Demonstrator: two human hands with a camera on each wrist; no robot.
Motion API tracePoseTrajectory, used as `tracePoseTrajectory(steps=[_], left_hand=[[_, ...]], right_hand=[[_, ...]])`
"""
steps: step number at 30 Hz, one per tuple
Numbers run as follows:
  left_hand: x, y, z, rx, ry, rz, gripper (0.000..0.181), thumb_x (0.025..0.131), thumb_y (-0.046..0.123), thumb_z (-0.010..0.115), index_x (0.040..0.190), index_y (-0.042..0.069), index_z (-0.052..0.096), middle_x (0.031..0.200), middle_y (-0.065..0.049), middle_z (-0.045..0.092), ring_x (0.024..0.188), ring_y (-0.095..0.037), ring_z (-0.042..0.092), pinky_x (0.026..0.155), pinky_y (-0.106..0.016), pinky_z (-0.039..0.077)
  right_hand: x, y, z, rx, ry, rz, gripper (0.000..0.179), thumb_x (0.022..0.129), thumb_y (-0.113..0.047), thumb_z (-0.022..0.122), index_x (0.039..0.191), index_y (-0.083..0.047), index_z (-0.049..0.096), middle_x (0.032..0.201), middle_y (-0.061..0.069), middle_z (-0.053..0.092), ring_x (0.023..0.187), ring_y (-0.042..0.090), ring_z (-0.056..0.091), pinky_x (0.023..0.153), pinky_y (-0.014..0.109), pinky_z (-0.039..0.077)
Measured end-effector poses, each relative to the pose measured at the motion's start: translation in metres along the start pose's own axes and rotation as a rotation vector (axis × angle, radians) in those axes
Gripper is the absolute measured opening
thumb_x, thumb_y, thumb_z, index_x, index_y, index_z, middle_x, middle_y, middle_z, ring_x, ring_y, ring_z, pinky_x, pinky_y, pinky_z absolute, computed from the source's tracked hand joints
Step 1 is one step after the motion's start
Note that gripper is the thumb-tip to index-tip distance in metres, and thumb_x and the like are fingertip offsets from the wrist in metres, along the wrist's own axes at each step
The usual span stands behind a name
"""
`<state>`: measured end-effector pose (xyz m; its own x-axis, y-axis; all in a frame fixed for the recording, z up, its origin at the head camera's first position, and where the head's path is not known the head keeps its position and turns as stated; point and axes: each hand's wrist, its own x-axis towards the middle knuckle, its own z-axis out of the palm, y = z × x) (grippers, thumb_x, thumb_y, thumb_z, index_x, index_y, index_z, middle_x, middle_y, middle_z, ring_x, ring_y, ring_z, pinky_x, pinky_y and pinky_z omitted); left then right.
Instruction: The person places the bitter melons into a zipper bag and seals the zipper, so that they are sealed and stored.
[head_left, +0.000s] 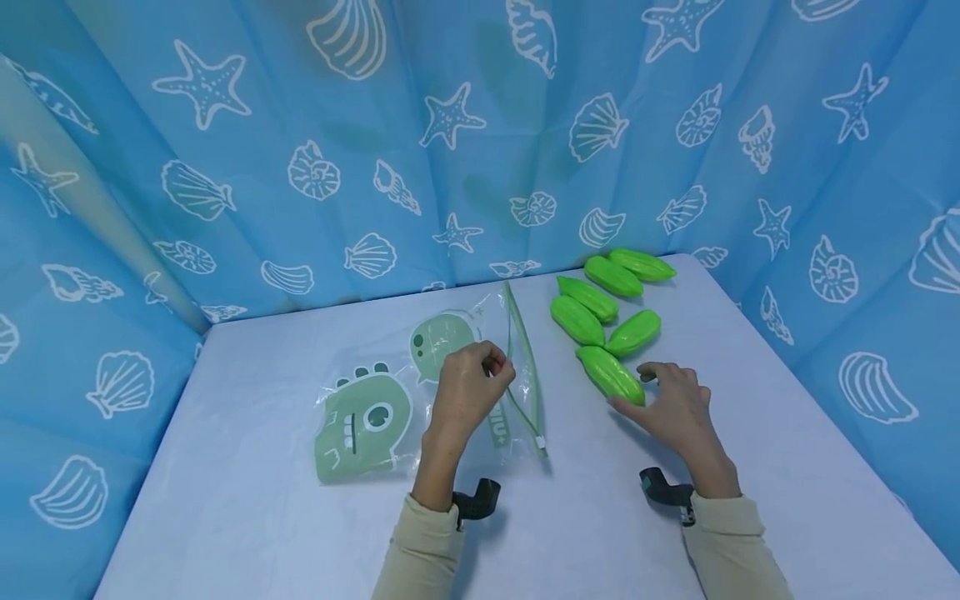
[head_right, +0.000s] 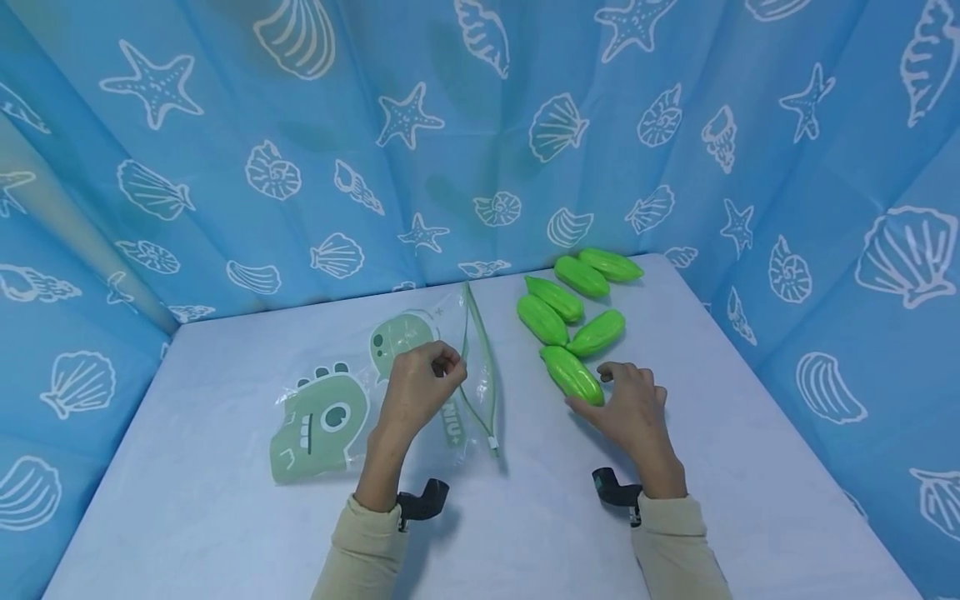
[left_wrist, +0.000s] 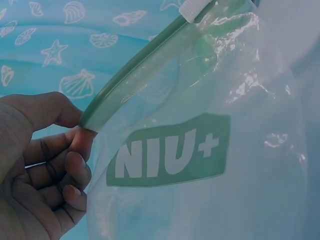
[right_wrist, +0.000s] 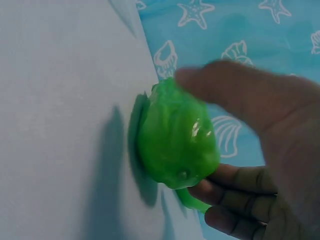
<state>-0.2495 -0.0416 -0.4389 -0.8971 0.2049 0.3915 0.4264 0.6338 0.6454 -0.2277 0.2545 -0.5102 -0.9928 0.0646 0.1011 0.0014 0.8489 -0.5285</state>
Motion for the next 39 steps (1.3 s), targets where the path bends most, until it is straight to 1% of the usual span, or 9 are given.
tracePoseTrajectory(steps=[2,5,9,12,15,19,25,31,39], left_hand=[[0.0,0.0,-0.001,0.005,0.004,-0.002,0.005,0.085,0.005,0.068,0.08,0.006,0.07,0.07,0.001,0.063,0.06,-0.011,0.053,0.054,-0.022,0.046],[0.0,-0.001,-0.002,0.007,0.012,0.0,0.005,0.085,0.005,0.068,0.08,0.006,0.07,0.07,0.0,0.063,0.06,-0.011,0.053,0.054,-0.022,0.046],[0.001,0.0,-0.002,-0.001,0.015,0.007,0.006,0.085,0.005,0.068,0.08,0.006,0.07,0.07,0.0,0.063,0.06,-0.011,0.053,0.054,-0.022,0.046],[0.002,0.0,-0.001,-0.009,0.015,0.017,0.006,0.085,0.004,0.068,0.079,0.006,0.07,0.07,0.0,0.062,0.059,-0.01,0.052,0.054,-0.023,0.046],[0.004,0.0,0.0,-0.019,0.016,0.026,0.007,0.085,0.003,0.068,0.079,0.006,0.07,0.069,0.001,0.062,0.059,-0.011,0.052,0.055,-0.023,0.045],[0.005,0.001,0.002,-0.022,0.009,0.022,0.007,0.085,0.003,0.068,0.079,0.007,0.07,0.069,0.001,0.062,0.059,-0.01,0.052,0.054,-0.023,0.045],[0.004,0.001,0.001,-0.025,-0.003,0.004,0.006,0.086,0.005,0.068,0.081,0.007,0.071,0.07,0.002,0.062,0.059,-0.01,0.053,0.054,-0.023,0.046],[0.002,0.001,-0.001,-0.028,0.001,-0.006,0.005,0.087,0.007,0.069,0.082,0.007,0.071,0.071,0.002,0.062,0.061,-0.01,0.054,0.055,-0.023,0.047],[-0.001,0.001,0.0,-0.039,0.02,0.022,0.005,0.086,0.005,0.069,0.082,0.006,0.07,0.071,0.001,0.062,0.062,-0.01,0.055,0.056,-0.022,0.048]], right_hand=[[0.001,0.0,0.001,0.01,-0.011,0.001,0.067,0.084,-0.044,0.078,0.127,0.004,0.058,0.119,0.024,0.059,0.11,0.041,0.046,0.082,0.054,0.029],[0.002,-0.002,0.0,0.025,-0.012,-0.002,0.058,0.086,-0.035,0.077,0.126,0.004,0.06,0.117,0.024,0.061,0.107,0.04,0.05,0.088,0.058,0.029],[-0.001,-0.006,-0.006,0.102,0.009,-0.012,0.053,0.088,-0.031,0.076,0.126,0.003,0.062,0.118,0.025,0.061,0.107,0.04,0.052,0.095,0.063,0.028],[-0.005,-0.007,-0.013,0.166,0.052,-0.033,0.051,0.089,-0.03,0.076,0.126,0.001,0.063,0.119,0.022,0.061,0.108,0.038,0.052,0.091,0.059,0.035],[-0.006,-0.007,-0.02,0.203,0.123,-0.064,0.05,0.089,-0.029,0.076,0.128,-0.001,0.063,0.121,0.018,0.061,0.108,0.035,0.052,0.085,0.053,0.041],[-0.003,-0.012,-0.027,0.233,0.181,-0.107,0.05,0.088,-0.027,0.077,0.129,-0.003,0.063,0.122,0.016,0.06,0.109,0.034,0.052,0.085,0.053,0.042],[0.003,-0.028,-0.033,0.255,0.146,-0.192,0.047,0.087,-0.026,0.079,0.127,-0.006,0.064,0.115,0.014,0.062,0.108,0.032,0.052,0.085,0.055,0.042],[0.01,-0.04,-0.034,0.242,0.115,-0.298,0.045,0.085,-0.024,0.08,0.125,-0.007,0.066,0.119,0.012,0.064,0.11,0.032,0.054,0.088,0.057,0.044],[0.016,-0.054,-0.03,0.239,0.101,-0.395,0.046,0.08,-0.018,0.084,0.122,-0.01,0.068,0.122,0.01,0.063,0.112,0.028,0.053,0.093,0.059,0.039]])
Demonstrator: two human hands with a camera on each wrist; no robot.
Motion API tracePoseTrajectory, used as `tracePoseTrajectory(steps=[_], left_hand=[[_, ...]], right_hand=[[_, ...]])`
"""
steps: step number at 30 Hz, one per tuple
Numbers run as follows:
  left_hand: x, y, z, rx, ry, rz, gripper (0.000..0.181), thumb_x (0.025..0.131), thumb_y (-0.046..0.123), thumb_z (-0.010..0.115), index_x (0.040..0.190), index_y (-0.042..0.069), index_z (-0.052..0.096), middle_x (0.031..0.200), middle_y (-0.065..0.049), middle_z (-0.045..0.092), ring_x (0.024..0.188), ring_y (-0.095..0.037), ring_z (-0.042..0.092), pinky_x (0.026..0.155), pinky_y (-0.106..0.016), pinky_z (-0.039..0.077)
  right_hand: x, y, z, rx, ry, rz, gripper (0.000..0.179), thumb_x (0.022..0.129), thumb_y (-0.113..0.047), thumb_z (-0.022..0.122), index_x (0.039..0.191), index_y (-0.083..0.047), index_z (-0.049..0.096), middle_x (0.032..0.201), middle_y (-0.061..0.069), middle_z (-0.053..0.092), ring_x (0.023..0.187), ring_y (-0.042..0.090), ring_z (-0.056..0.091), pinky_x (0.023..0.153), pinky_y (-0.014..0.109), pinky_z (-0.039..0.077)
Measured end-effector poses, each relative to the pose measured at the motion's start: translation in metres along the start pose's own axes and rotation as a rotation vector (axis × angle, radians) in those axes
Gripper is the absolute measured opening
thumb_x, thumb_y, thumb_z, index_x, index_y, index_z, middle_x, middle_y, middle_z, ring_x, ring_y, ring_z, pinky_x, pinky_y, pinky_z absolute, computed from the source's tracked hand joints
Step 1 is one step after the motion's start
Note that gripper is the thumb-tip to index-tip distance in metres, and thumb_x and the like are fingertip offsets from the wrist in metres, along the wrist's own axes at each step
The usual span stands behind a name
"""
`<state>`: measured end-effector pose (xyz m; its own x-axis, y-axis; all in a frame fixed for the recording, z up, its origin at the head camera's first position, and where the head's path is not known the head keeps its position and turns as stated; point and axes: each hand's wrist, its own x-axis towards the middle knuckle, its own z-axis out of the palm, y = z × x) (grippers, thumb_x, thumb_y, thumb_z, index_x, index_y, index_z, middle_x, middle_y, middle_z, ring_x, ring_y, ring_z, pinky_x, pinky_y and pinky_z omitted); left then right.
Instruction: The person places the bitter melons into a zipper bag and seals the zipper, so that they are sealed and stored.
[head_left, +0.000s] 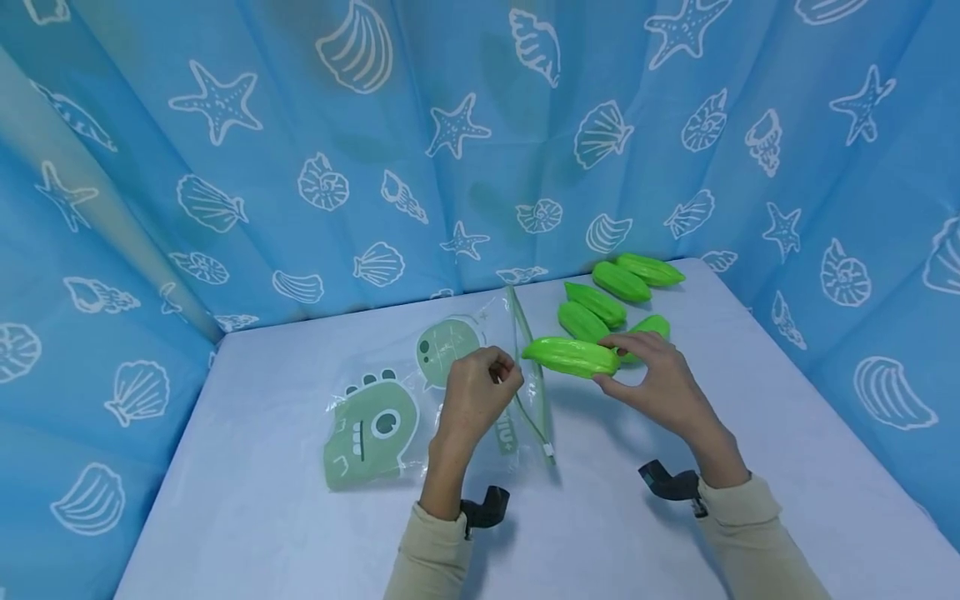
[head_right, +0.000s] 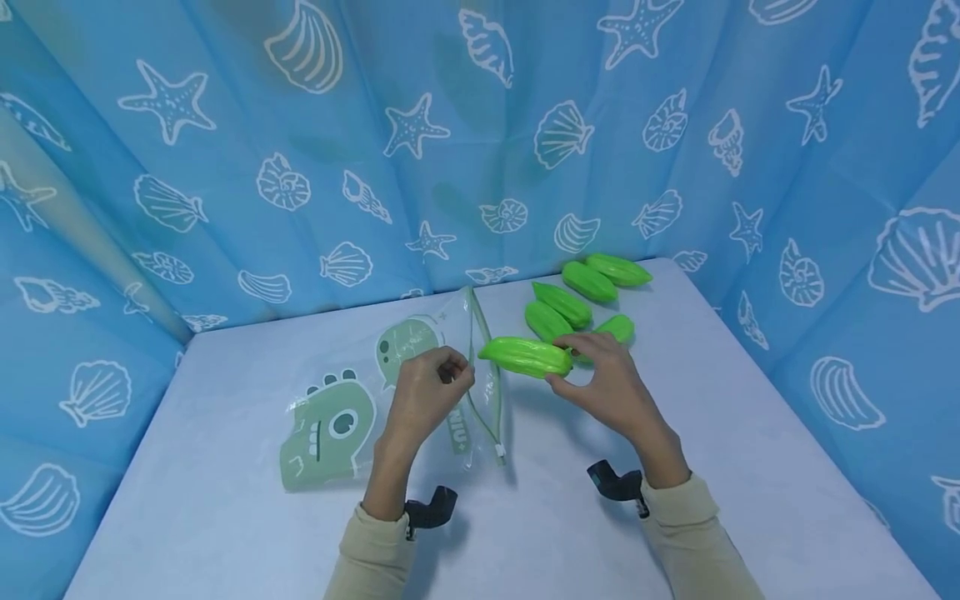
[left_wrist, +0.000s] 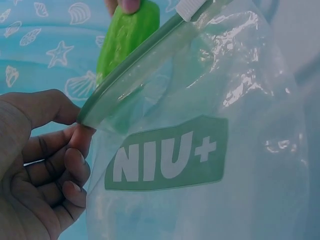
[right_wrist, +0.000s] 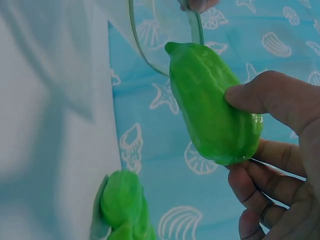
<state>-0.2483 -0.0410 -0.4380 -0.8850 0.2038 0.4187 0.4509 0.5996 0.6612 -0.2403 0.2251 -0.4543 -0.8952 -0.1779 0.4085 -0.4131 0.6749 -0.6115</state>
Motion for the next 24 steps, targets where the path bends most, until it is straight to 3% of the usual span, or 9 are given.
tracePoseTrajectory(steps=[9,17,24], left_hand=[[0.0,0.003,-0.001,0.02,0.024,0.028,0.005,0.085,0.003,0.068,0.082,0.006,0.071,0.071,0.0,0.063,0.062,-0.01,0.056,0.055,-0.021,0.048],[0.0,0.0,-0.001,0.039,0.002,0.014,0.004,0.086,0.005,0.068,0.083,0.006,0.071,0.072,0.001,0.063,0.063,-0.009,0.056,0.056,-0.02,0.048],[0.0,0.002,-0.003,0.029,0.009,0.046,0.004,0.086,0.005,0.068,0.084,0.005,0.071,0.073,0.0,0.064,0.063,-0.008,0.057,0.058,-0.02,0.049]], right_hand=[[0.017,-0.009,0.013,0.058,-0.034,-0.093,0.046,0.08,-0.016,0.084,0.123,-0.009,0.069,0.122,0.011,0.064,0.114,0.031,0.054,0.092,0.056,0.044],[0.037,-0.021,0.031,0.01,-0.127,-0.097,0.047,0.082,-0.021,0.083,0.124,-0.008,0.068,0.123,0.01,0.065,0.113,0.03,0.054,0.1,0.059,0.034],[0.051,-0.034,0.043,0.015,-0.163,-0.152,0.044,0.082,-0.019,0.082,0.122,-0.009,0.069,0.122,0.007,0.065,0.111,0.027,0.055,0.096,0.059,0.035]])
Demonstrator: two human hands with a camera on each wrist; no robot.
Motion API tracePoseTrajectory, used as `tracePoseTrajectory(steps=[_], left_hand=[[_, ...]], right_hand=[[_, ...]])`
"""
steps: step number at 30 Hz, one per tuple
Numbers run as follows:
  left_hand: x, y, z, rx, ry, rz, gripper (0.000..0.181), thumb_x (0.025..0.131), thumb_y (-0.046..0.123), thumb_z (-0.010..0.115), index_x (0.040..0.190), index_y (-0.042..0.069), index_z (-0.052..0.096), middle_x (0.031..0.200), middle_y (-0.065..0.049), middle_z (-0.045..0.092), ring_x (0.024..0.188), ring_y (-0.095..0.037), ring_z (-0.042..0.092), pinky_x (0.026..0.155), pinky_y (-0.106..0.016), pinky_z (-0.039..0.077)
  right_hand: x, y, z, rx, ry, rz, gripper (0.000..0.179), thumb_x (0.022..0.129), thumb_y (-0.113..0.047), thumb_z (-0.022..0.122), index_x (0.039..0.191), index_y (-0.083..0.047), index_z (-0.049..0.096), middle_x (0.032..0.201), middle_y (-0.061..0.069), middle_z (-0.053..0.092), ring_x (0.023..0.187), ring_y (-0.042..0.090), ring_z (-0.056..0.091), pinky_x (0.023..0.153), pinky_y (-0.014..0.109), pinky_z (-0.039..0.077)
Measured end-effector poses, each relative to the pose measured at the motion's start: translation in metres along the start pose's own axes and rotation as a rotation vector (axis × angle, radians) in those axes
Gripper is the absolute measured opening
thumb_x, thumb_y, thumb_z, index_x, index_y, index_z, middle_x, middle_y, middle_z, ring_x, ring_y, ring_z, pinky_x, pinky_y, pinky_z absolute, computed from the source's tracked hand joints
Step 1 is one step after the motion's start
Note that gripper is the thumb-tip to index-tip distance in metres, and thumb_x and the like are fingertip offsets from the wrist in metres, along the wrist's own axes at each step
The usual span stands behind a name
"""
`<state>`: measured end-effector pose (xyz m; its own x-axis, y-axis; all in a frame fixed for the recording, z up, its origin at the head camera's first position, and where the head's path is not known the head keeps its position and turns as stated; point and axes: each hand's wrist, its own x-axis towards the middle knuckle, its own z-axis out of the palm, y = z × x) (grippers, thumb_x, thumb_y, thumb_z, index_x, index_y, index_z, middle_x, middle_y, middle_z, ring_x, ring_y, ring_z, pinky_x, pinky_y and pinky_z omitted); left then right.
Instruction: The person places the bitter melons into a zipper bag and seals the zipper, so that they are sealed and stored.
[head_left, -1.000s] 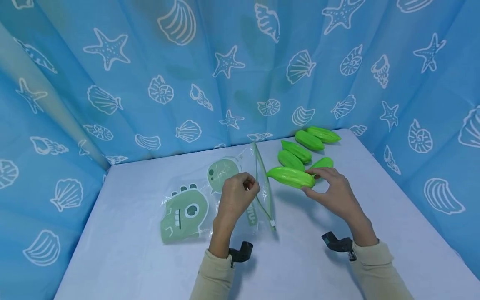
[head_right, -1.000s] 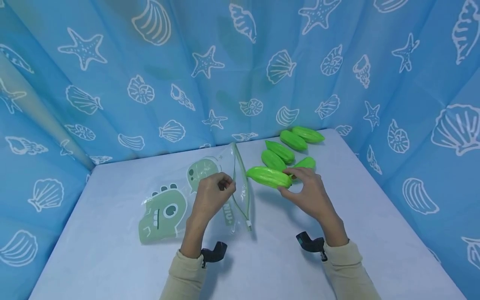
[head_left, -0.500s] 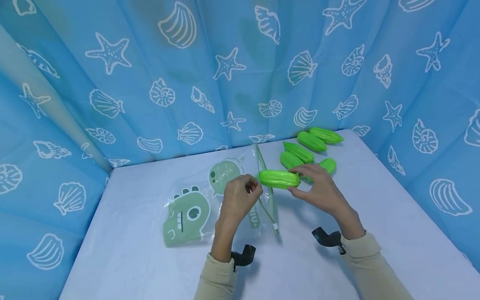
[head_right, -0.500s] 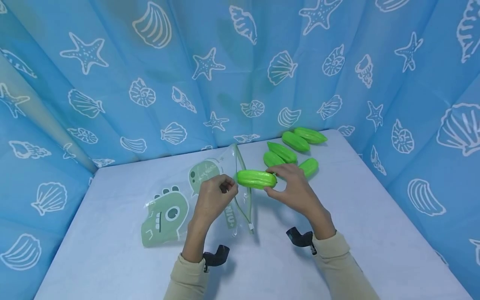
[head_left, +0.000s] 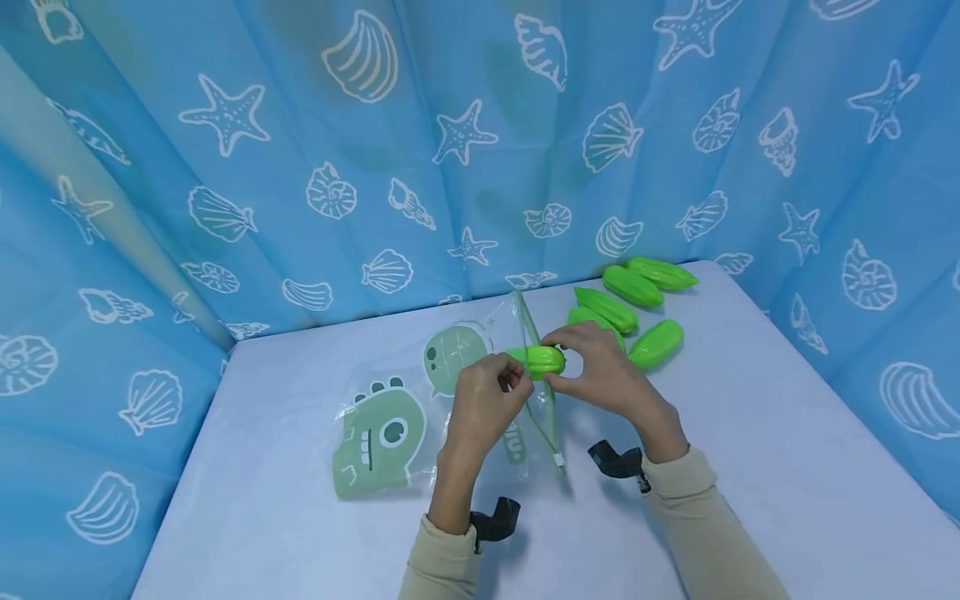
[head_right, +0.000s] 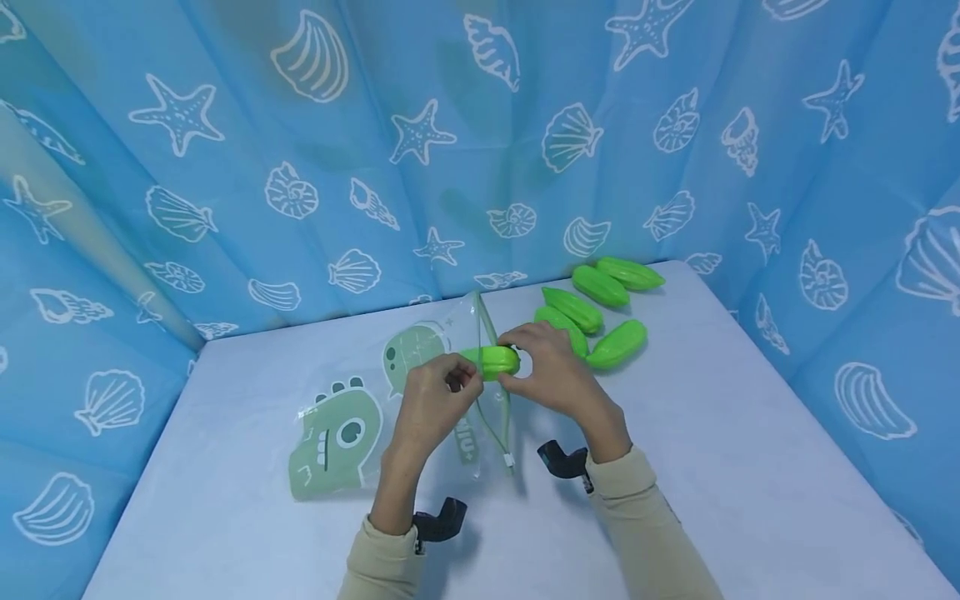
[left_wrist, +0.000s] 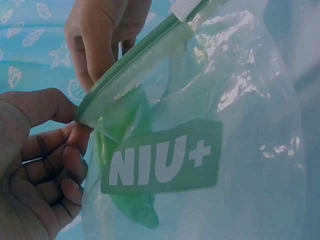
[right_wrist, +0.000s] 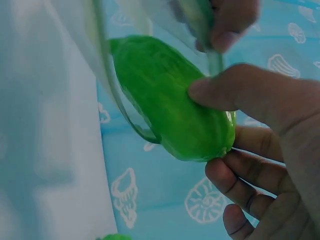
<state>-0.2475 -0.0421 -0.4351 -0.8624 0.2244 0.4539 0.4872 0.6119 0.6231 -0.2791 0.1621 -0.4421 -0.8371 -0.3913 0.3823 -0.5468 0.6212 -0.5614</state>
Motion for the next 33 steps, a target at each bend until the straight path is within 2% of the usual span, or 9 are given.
tracePoseTrajectory(steps=[9,17,25,28,33], left_hand=[[0.008,0.002,-0.006,0.032,0.025,0.013,0.004,0.086,0.004,0.07,0.082,0.005,0.07,0.071,0.0,0.062,0.062,-0.01,0.054,0.055,-0.02,0.047],[0.007,0.002,-0.005,0.035,0.01,-0.003,0.004,0.087,0.006,0.07,0.083,0.006,0.07,0.071,0.001,0.062,0.062,-0.009,0.054,0.055,-0.019,0.047],[0.005,0.001,-0.003,0.016,-0.006,-0.028,0.004,0.087,0.006,0.069,0.083,0.007,0.07,0.072,0.001,0.062,0.063,-0.008,0.055,0.056,-0.02,0.048],[0.003,-0.001,-0.002,0.005,-0.004,-0.025,0.004,0.087,0.007,0.068,0.083,0.007,0.07,0.073,0.001,0.063,0.063,-0.009,0.055,0.056,-0.02,0.048],[0.0,-0.001,0.0,-0.006,0.005,-0.013,0.004,0.086,0.008,0.068,0.085,0.006,0.071,0.074,0.001,0.063,0.064,-0.009,0.055,0.057,-0.02,0.048]], right_hand=[[0.007,-0.003,0.007,-0.008,0.019,-0.057,0.044,0.082,-0.018,0.083,0.122,-0.01,0.069,0.124,0.007,0.064,0.11,0.027,0.056,0.096,0.059,0.037],[0.007,-0.005,0.012,0.003,0.007,-0.061,0.042,0.083,-0.018,0.082,0.122,-0.01,0.069,0.123,0.007,0.065,0.114,0.026,0.055,0.097,0.054,0.041],[0.004,-0.005,0.022,0.009,-0.023,-0.06,0.046,0.082,-0.015,0.081,0.126,-0.007,0.067,0.127,0.009,0.064,0.119,0.03,0.053,0.099,0.059,0.036],[0.003,-0.003,0.027,0.011,-0.027,-0.078,0.046,0.081,-0.014,0.082,0.124,-0.006,0.068,0.125,0.011,0.064,0.117,0.031,0.053,0.099,0.06,0.038],[0.002,-0.002,0.034,0.003,-0.033,-0.105,0.039,0.081,-0.015,0.082,0.117,-0.008,0.069,0.121,0.009,0.066,0.114,0.03,0.054,0.096,0.065,0.032]])
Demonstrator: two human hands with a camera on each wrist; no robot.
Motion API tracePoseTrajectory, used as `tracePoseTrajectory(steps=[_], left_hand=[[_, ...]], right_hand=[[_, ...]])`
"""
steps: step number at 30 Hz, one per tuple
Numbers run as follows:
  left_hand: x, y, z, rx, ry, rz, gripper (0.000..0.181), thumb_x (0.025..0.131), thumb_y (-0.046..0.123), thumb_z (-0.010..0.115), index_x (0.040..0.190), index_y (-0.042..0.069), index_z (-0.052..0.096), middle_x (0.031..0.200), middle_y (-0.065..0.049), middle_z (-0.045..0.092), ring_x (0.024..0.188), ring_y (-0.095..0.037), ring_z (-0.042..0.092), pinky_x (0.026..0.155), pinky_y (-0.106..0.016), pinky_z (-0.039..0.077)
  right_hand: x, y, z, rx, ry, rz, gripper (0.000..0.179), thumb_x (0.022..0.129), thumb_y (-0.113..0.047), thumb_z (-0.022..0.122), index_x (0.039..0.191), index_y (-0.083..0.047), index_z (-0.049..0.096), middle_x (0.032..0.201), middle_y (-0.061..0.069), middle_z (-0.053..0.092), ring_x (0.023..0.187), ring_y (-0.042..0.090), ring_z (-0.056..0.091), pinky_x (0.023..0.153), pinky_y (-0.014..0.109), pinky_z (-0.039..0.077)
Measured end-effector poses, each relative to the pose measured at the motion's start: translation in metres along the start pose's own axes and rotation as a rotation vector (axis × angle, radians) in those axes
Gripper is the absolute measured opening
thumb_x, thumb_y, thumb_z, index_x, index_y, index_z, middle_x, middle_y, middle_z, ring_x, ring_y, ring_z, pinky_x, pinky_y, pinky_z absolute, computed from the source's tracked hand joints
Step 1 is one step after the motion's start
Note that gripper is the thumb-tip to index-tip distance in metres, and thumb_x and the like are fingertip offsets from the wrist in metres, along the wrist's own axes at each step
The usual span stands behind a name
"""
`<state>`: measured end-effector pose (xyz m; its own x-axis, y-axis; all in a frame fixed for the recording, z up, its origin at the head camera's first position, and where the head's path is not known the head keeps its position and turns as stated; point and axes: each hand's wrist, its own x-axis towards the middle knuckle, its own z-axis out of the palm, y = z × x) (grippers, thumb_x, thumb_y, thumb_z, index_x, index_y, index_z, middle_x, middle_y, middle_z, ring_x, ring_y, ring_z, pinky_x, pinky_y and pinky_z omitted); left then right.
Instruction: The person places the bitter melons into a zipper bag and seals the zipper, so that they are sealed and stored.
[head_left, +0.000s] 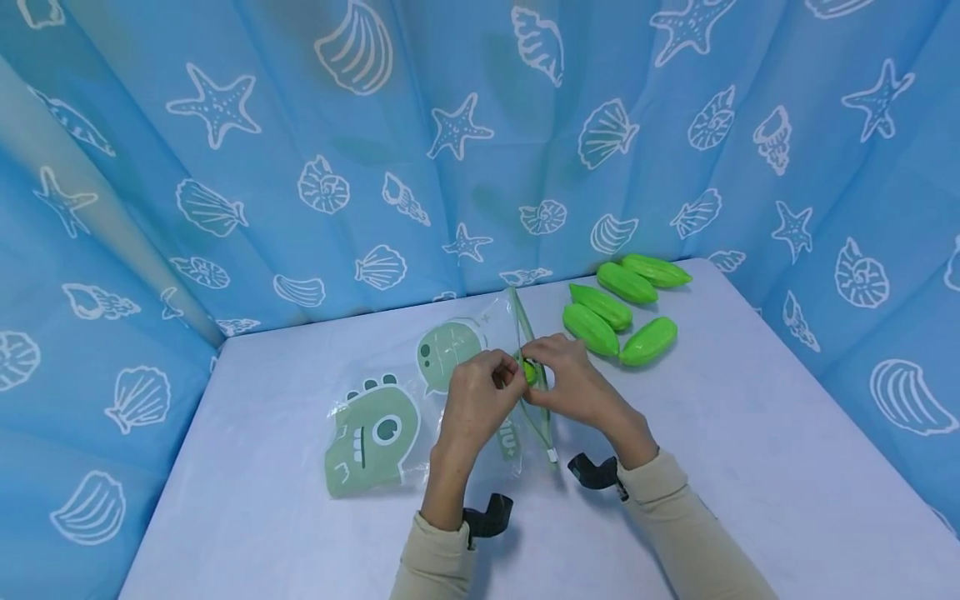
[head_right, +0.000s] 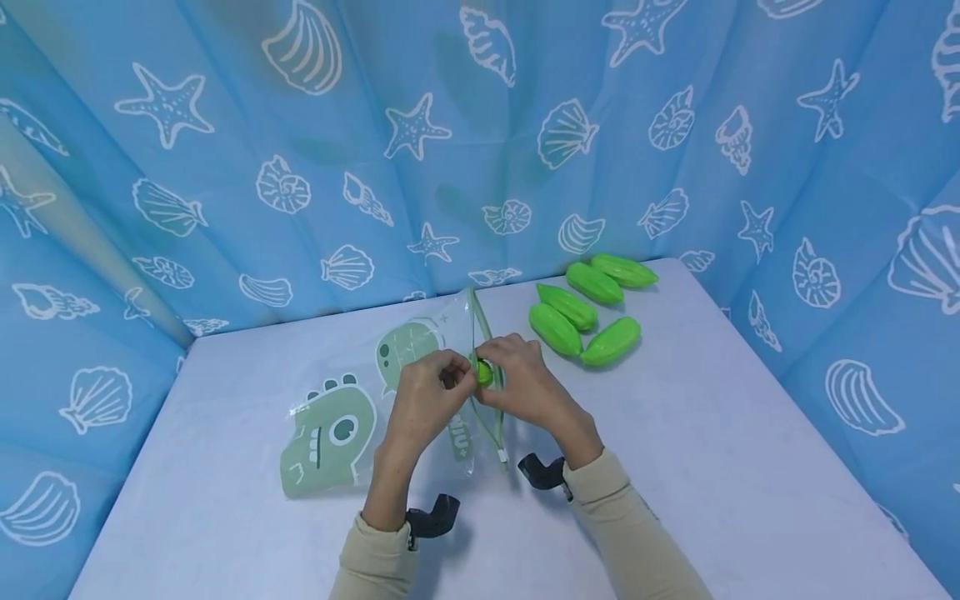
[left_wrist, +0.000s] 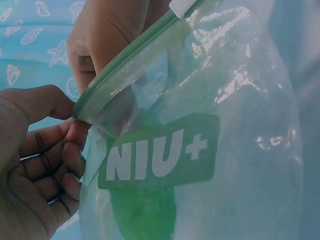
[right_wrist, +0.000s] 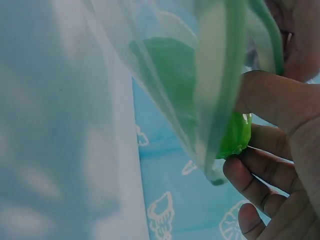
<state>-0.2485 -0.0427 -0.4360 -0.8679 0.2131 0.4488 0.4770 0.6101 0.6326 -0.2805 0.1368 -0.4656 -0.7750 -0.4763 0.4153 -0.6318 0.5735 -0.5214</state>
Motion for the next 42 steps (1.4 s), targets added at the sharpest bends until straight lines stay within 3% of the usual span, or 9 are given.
tracePoseTrajectory(steps=[7,14,19,26,36,42], left_hand=[[0.001,0.0,0.002,-0.012,-0.012,0.014,0.003,0.086,0.005,0.068,0.086,0.004,0.071,0.075,-0.001,0.064,0.065,-0.01,0.056,0.058,-0.02,0.049],[0.001,-0.001,0.001,0.007,-0.013,0.009,0.004,0.088,0.007,0.069,0.086,0.004,0.072,0.075,-0.001,0.065,0.065,-0.01,0.056,0.058,-0.019,0.049],[0.003,-0.002,0.0,0.006,-0.001,0.016,0.004,0.088,0.007,0.069,0.087,0.004,0.072,0.075,-0.001,0.064,0.065,-0.01,0.056,0.059,-0.019,0.049],[0.003,-0.003,-0.001,-0.003,0.008,0.015,0.004,0.087,0.006,0.07,0.084,0.005,0.071,0.074,-0.001,0.064,0.065,-0.011,0.056,0.059,-0.021,0.05],[0.002,-0.005,-0.002,-0.007,0.012,0.014,0.004,0.086,0.004,0.07,0.082,0.006,0.07,0.073,0.0,0.063,0.064,-0.011,0.056,0.059,-0.022,0.049],[0.0,-0.006,0.0,-0.022,0.015,0.002,0.005,0.086,0.004,0.069,0.082,0.006,0.07,0.073,0.0,0.063,0.064,-0.011,0.056,0.058,-0.022,0.049]], right_hand=[[-0.004,-0.002,-0.001,-0.052,-0.047,0.047,0.045,0.082,-0.016,0.082,0.123,-0.005,0.067,0.127,0.014,0.063,0.12,0.034,0.051,0.094,0.063,0.034],[-0.006,-0.002,-0.013,-0.036,-0.056,0.07,0.047,0.085,-0.019,0.081,0.127,-0.004,0.066,0.128,0.013,0.063,0.122,0.034,0.052,0.099,0.062,0.037],[-0.008,0.005,-0.025,-0.024,-0.01,0.11,0.043,0.086,-0.018,0.08,0.125,-0.005,0.067,0.126,0.011,0.064,0.122,0.032,0.052,0.101,0.054,0.042],[-0.015,0.022,-0.038,-0.049,0.061,0.189,0.039,0.088,-0.017,0.078,0.124,-0.006,0.068,0.126,0.014,0.064,0.124,0.035,0.049,0.102,0.062,0.03],[-0.026,0.043,-0.056,-0.068,0.096,0.291,0.036,0.09,-0.016,0.074,0.123,-0.003,0.066,0.127,0.019,0.062,0.121,0.038,0.046,0.094,0.06,0.028],[-0.032,0.052,-0.065,-0.078,0.102,0.327,0.039,0.091,-0.016,0.074,0.126,-0.003,0.064,0.13,0.02,0.06,0.12,0.039,0.047,0.097,0.061,0.026]])
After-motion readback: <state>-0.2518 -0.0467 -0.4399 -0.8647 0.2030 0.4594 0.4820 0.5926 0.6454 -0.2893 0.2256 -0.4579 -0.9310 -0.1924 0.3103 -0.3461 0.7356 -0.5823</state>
